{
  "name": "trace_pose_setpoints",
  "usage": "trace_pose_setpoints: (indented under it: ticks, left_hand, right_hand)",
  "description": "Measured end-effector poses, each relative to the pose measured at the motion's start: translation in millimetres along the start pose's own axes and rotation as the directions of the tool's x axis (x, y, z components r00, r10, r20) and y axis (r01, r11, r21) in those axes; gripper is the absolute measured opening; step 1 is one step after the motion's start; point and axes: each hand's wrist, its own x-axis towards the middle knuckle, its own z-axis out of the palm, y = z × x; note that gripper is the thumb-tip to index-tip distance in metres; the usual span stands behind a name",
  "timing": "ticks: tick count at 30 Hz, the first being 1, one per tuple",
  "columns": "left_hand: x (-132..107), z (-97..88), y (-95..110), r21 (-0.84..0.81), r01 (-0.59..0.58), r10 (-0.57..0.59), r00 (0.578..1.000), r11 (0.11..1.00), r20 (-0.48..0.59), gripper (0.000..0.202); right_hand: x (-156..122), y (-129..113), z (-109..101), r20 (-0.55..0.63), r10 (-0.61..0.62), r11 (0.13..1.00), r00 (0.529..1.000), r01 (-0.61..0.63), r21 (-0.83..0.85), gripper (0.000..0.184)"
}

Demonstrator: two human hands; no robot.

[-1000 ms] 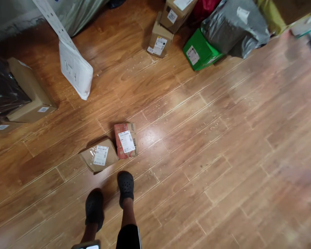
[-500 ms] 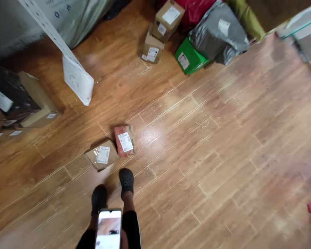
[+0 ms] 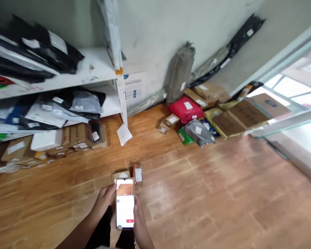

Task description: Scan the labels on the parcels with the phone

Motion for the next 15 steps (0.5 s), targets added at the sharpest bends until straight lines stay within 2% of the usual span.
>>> trace_pose_setpoints:
  ticks: [3, 8, 10, 12, 13, 15]
  left_hand:
    - [-24.4, -12.7, 23.5, 0.037, -0.049, 0.051, 0.997, 0.998, -0.051, 0.059]
    - [-54.4, -21.8, 34.8, 0.085, -0.033, 0.044, 0.99, 0.996, -0.132, 0.062]
    - [-59.5, -22.6, 30.4, 0.116, -0.006, 0.024, 0.988, 0.993, -0.152, 0.061]
    - [-57.6, -22.7, 18.5, 0.131, 0.068, -0.045, 0.985, 0.989, -0.168, 0.063]
    - [-53.9, -22.5, 9.5, 0.128, 0.118, -0.095, 0.981, 0.985, -0.171, 0.065]
    - [-41.0, -22.1, -14.1, 0.125, 0.211, -0.19, 0.968, 0.97, -0.162, 0.067]
  right_hand:
    - [-18.7, -28.9, 15.6, 0.11, 0.017, 0.999, 0.994, -0.014, -0.033, 0.067]
    - [-41.9, -47.7, 29.0, 0.177, 0.008, 1.0, 0.984, -0.003, -0.028, 0.067]
    - [-42.1, -43.8, 28.6, 0.234, 0.02, 1.0, 0.972, -0.021, 0.001, 0.066]
    - [-38.1, -29.9, 23.0, 0.265, 0.053, 0.997, 0.963, -0.065, 0.037, 0.068]
    - [-35.3, -19.1, 18.3, 0.254, 0.074, 0.995, 0.964, -0.087, 0.041, 0.069]
    - [-29.4, 8.4, 6.6, 0.161, 0.116, 0.992, 0.98, -0.123, 0.034, 0.066]
